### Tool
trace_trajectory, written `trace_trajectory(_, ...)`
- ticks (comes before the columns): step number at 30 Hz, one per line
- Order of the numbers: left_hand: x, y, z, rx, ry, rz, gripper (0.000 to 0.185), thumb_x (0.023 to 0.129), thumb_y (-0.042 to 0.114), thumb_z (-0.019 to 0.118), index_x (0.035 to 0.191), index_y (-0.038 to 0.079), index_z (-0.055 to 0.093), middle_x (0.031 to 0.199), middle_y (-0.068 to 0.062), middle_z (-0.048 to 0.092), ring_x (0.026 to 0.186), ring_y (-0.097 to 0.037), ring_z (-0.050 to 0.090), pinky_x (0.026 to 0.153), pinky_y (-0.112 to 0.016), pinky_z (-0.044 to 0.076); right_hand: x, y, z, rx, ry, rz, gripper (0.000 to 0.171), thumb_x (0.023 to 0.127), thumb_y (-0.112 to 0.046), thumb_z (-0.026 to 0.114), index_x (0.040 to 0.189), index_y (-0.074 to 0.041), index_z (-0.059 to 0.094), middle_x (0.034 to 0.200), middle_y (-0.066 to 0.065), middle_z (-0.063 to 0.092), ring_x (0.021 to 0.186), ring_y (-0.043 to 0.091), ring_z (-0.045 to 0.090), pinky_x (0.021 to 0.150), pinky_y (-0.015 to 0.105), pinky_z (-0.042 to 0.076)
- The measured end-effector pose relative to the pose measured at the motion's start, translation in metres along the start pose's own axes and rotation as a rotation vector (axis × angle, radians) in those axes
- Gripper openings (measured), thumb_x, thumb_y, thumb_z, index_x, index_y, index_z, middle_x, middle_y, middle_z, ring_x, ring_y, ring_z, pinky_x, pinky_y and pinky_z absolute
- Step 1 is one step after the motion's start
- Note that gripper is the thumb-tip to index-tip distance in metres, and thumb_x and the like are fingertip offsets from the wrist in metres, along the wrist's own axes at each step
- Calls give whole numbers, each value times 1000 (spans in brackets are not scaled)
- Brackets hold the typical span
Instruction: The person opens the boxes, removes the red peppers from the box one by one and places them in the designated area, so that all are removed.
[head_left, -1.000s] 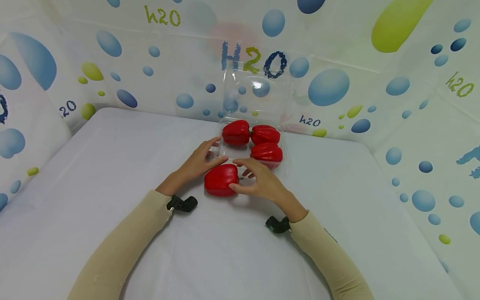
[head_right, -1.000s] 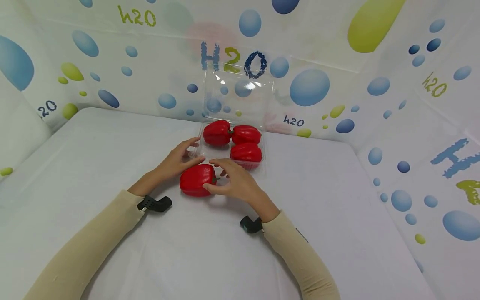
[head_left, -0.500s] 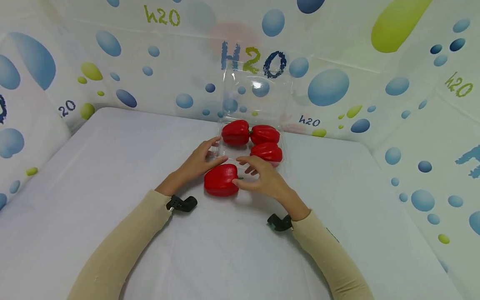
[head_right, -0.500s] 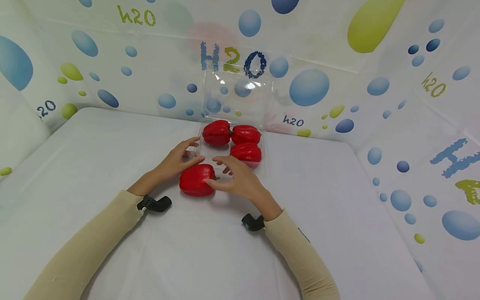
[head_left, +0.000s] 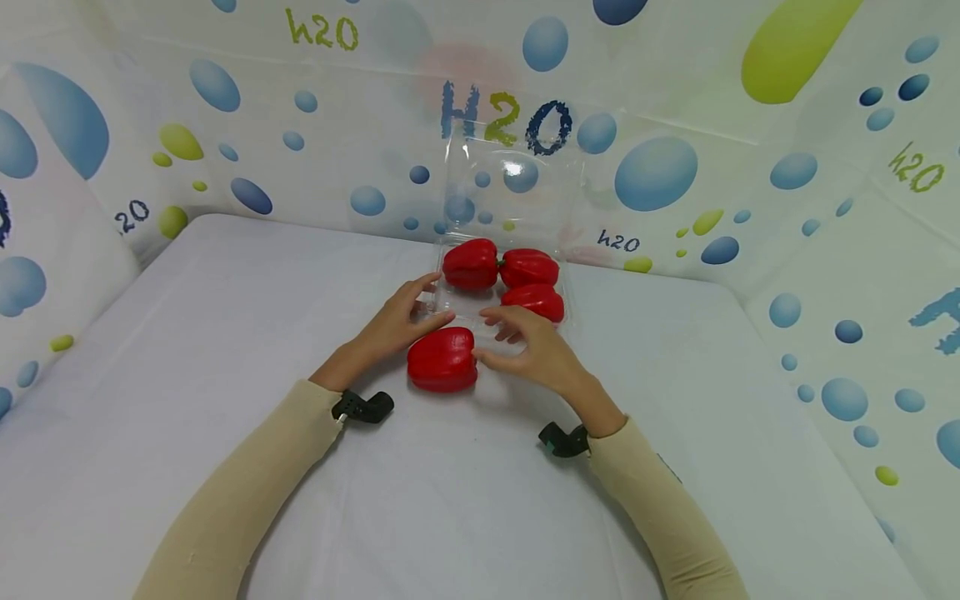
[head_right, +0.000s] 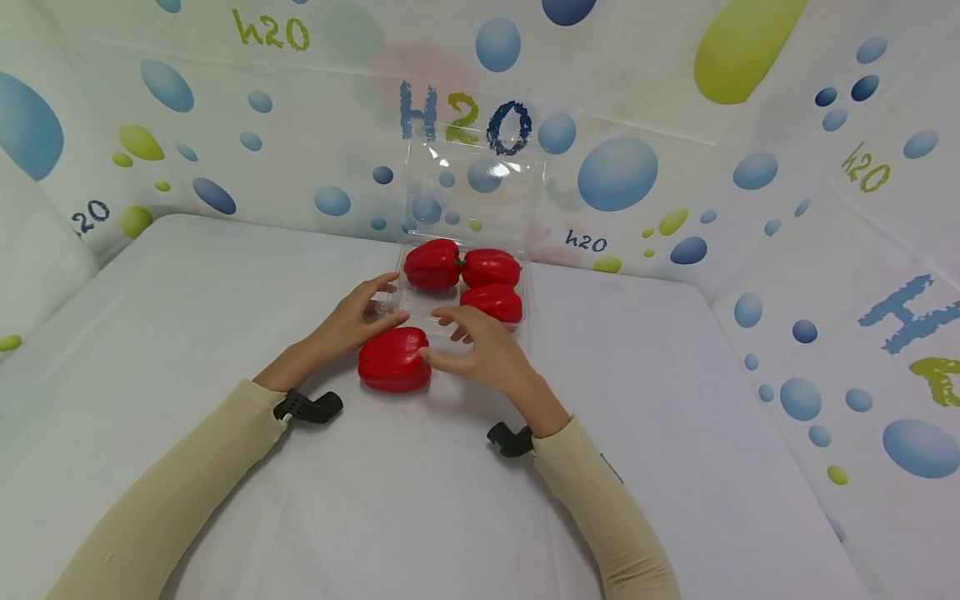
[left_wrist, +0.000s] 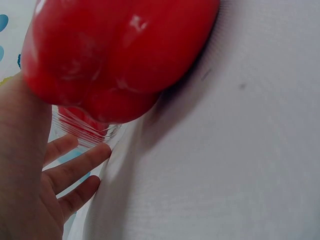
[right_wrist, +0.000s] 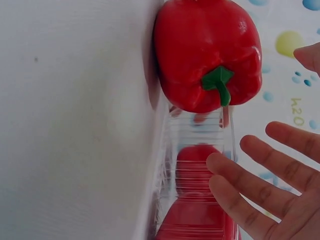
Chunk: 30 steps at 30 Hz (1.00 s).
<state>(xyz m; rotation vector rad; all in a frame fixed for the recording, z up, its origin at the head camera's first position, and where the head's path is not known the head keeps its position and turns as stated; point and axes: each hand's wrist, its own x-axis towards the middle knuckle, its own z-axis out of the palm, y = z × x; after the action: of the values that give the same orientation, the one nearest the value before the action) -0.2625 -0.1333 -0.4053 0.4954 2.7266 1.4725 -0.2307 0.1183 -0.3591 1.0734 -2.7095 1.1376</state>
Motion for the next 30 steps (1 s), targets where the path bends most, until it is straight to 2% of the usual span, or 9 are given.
trace_trajectory(10, 0, 1, 0, -5, -7, 3, 78, 91, 35, 67, 154, 18, 25, 147, -16, 40, 128, -37, 46, 101, -51, 46, -1, 0, -8, 42, 46, -3, 55, 79, -21, 79, 128, -6, 60, 123, 14, 63, 101, 29, 64, 84, 42, 58)
trace_trajectory(17, 1, 0, 1, -7, -4, 1, 76, 91, 35, 67, 154, 18, 27, 146, -15, 41, 127, -36, 48, 101, -50, 47, 0, 5, -12, 76, 105, -89, 50, 79, -15, 79, 124, -4, 61, 117, 11, 65, 96, 34, 66, 82, 44, 58)
trace_trajectory(25, 0, 0, 1, -11, -1, 7, 76, 91, 34, 67, 153, 17, 27, 145, -16, 41, 127, -37, 47, 101, -50, 47, 1, 9, -14, 57, 126, -122, 48, 80, -15, 78, 123, -4, 61, 114, 10, 66, 92, 28, 66, 79, 39, 59)
trace_trajectory(30, 0, 0, 0, -10, -1, 11, 76, 91, 33, 67, 154, 17, 26, 146, -16, 41, 127, -37, 48, 100, -50, 48, 1, 10, -18, 58, 146, -124, 48, 78, -10, 79, 121, -1, 61, 115, 16, 64, 93, 31, 66, 79, 41, 59)
